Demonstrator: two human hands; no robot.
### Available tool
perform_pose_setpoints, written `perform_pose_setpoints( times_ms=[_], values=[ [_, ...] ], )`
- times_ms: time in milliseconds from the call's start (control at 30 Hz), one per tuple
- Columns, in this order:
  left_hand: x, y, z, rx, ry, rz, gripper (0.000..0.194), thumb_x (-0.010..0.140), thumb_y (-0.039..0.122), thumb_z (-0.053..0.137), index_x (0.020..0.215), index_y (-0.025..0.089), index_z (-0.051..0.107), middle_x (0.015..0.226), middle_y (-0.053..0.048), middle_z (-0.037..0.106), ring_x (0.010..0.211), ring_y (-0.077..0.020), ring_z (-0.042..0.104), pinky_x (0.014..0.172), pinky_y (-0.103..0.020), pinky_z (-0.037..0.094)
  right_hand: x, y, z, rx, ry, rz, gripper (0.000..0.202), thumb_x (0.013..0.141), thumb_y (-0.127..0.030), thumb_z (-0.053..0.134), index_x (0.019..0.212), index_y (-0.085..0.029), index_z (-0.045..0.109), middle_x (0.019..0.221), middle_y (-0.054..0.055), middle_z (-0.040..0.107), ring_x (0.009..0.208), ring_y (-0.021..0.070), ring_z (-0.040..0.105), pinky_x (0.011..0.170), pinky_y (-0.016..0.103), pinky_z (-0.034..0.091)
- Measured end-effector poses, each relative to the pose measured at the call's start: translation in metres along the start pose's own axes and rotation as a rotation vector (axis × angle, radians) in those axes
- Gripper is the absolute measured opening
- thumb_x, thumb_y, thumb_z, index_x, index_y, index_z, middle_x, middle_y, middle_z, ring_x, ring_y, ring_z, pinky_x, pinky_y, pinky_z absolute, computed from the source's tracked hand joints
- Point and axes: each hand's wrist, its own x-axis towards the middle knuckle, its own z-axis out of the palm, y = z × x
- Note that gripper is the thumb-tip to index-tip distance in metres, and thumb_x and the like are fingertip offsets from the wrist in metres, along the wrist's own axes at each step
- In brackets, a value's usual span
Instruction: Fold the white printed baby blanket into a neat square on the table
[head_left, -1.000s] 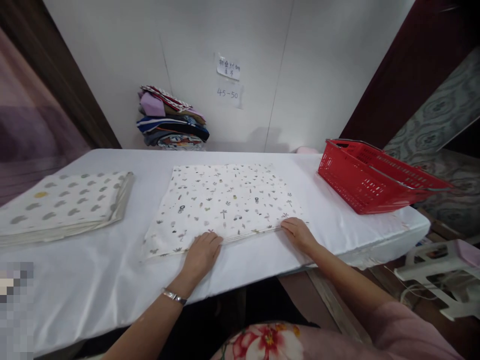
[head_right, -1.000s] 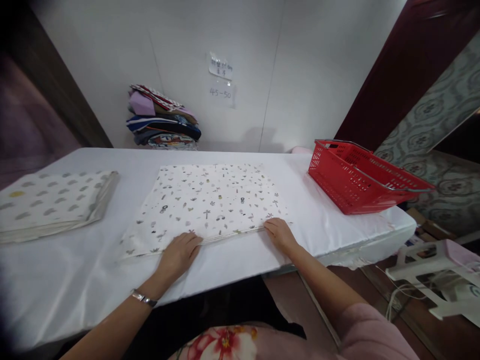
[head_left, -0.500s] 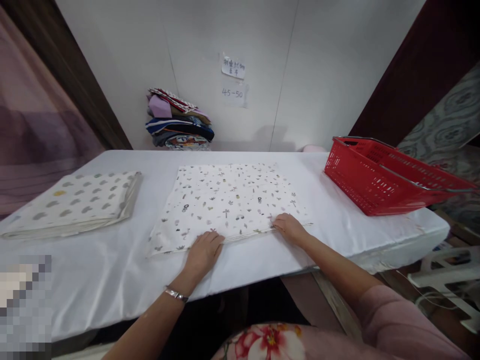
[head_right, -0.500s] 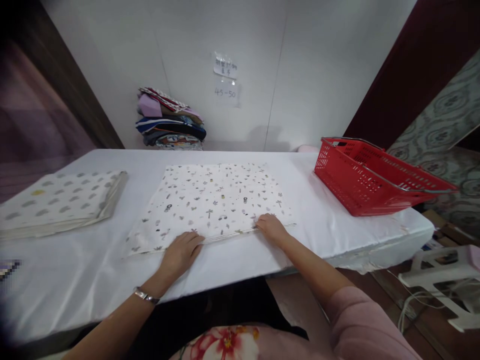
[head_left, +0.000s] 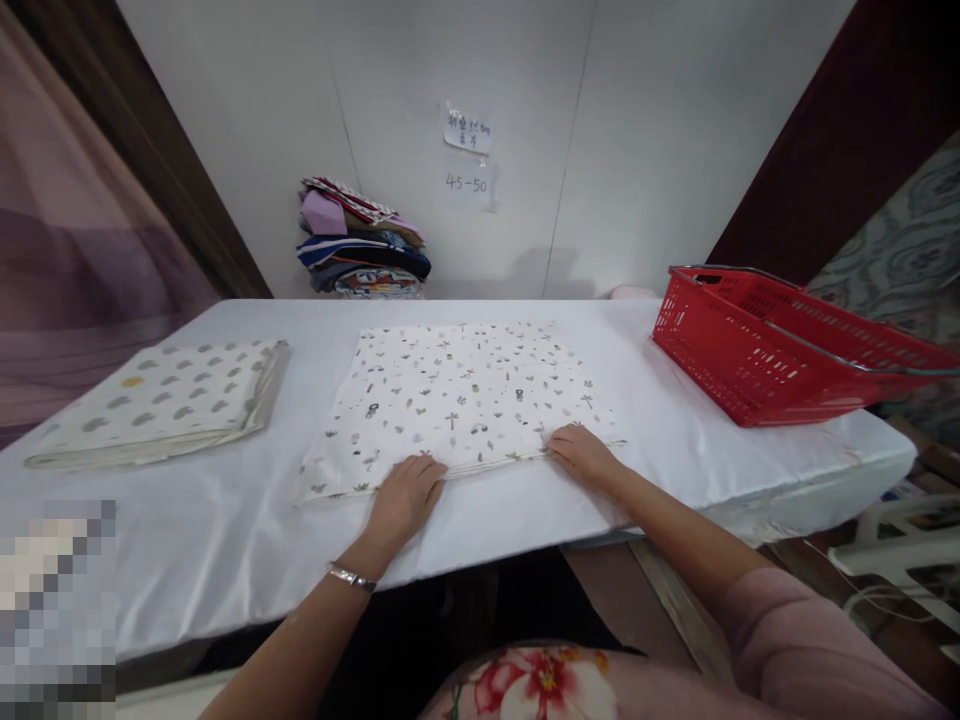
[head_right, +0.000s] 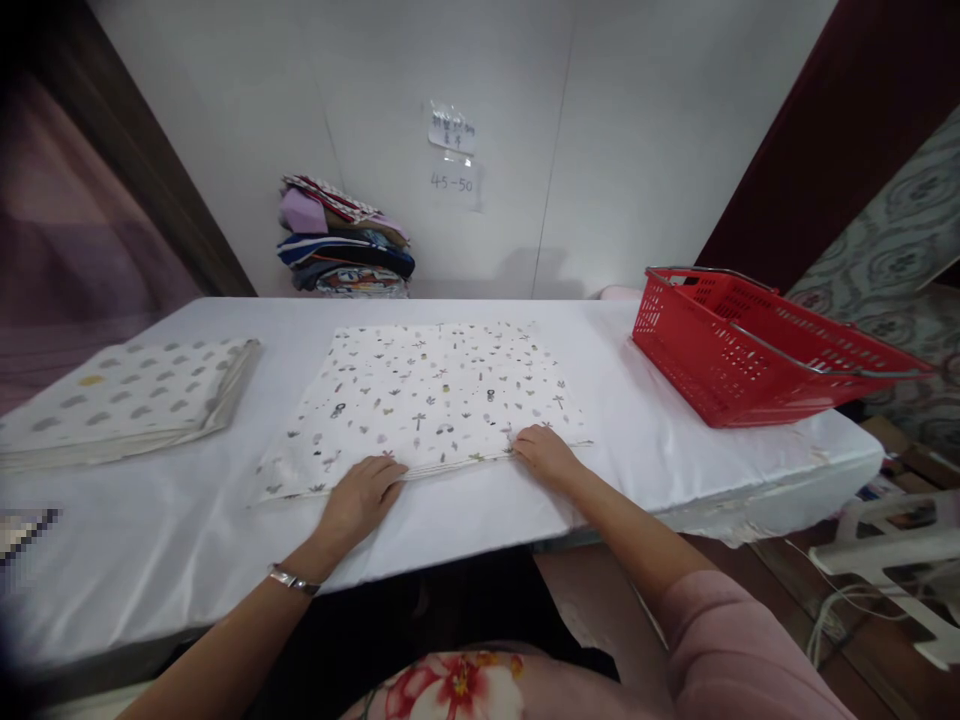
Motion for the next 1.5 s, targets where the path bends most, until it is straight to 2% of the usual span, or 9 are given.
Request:
perform_pose_setpoints(
  times_ms=[233, 400, 667, 967, 1200, 1500],
  values=[
    [0.000, 0.001, -0.002, 0.014, -0.011, -0.011, 0.020, 0.086, 0.021, 0.045, 0.096, 0.019, 0.062, 0.097, -0.007, 0.063, 0.095, -0.0220, 0.055, 0.083, -0.038, 0.045, 0.006, 0.005, 0.001, 0.017, -0.026, 0.007, 0.025, 0.091, -0.022, 0.041, 0.091, -0.018, 0.066, 0.094, 0.008, 0.063, 0.089, 0.0190, 0.052, 0.078, 0.033, 0.041],
    [0.001, 0.002, -0.004, 0.013, 0.003, -0.005, 0.019, 0.085, 0.020, 0.046, 0.096, 0.018, 0.061, 0.098, -0.007, 0.062, 0.094, -0.0222, 0.055, 0.083, -0.037, 0.045, 0.005, 0.006, 0.006, 0.073, 0.060, 0.079, 0.027, 0.093, -0.024, 0.038, 0.091, -0.018, 0.065, 0.095, 0.007, 0.063, 0.090, 0.0175, 0.053, 0.080, 0.032, 0.041],
    [0.001, 0.003, -0.005, 0.000, 0.008, -0.008, 0.019, 0.085, 0.021, 0.046, 0.095, 0.018, 0.061, 0.096, -0.007, 0.062, 0.090, -0.0214, 0.054, 0.079, -0.036, 0.045, 0.003, 0.006, 0.011, 0.047, 0.156, 0.068, 0.028, 0.092, -0.024, 0.039, 0.089, -0.018, 0.066, 0.092, 0.007, 0.063, 0.087, 0.0183, 0.053, 0.079, 0.032, 0.042],
    [0.001, 0.003, -0.004, -0.010, 0.002, -0.015, 0.019, 0.085, 0.022, 0.045, 0.095, 0.019, 0.061, 0.095, -0.007, 0.062, 0.091, -0.0212, 0.054, 0.080, -0.036, 0.045, 0.000, 0.006, 0.011, 0.014, 0.181, 0.042, 0.028, 0.092, -0.024, 0.039, 0.092, -0.019, 0.067, 0.093, 0.008, 0.064, 0.087, 0.0186, 0.053, 0.078, 0.033, 0.042],
    [0.001, 0.002, -0.002, -0.005, 0.013, -0.014, 0.021, 0.086, 0.023, 0.044, 0.095, 0.019, 0.062, 0.097, -0.008, 0.062, 0.092, -0.0212, 0.056, 0.082, -0.038, 0.045, 0.004, 0.009, 0.012, -0.029, 0.142, 0.023, 0.024, 0.090, -0.019, 0.043, 0.090, -0.019, 0.067, 0.094, 0.007, 0.063, 0.087, 0.0183, 0.052, 0.078, 0.031, 0.040],
    [0.001, 0.002, -0.003, -0.018, 0.003, -0.028, 0.021, 0.084, 0.021, 0.045, 0.095, 0.019, 0.062, 0.097, -0.007, 0.062, 0.092, -0.0218, 0.055, 0.082, -0.038, 0.045, 0.003, 0.005, 0.009, -0.057, -0.032, 0.023, 0.024, 0.089, -0.017, 0.043, 0.095, -0.022, 0.066, 0.099, 0.006, 0.062, 0.093, 0.0193, 0.051, 0.080, 0.033, 0.036]
  ],
)
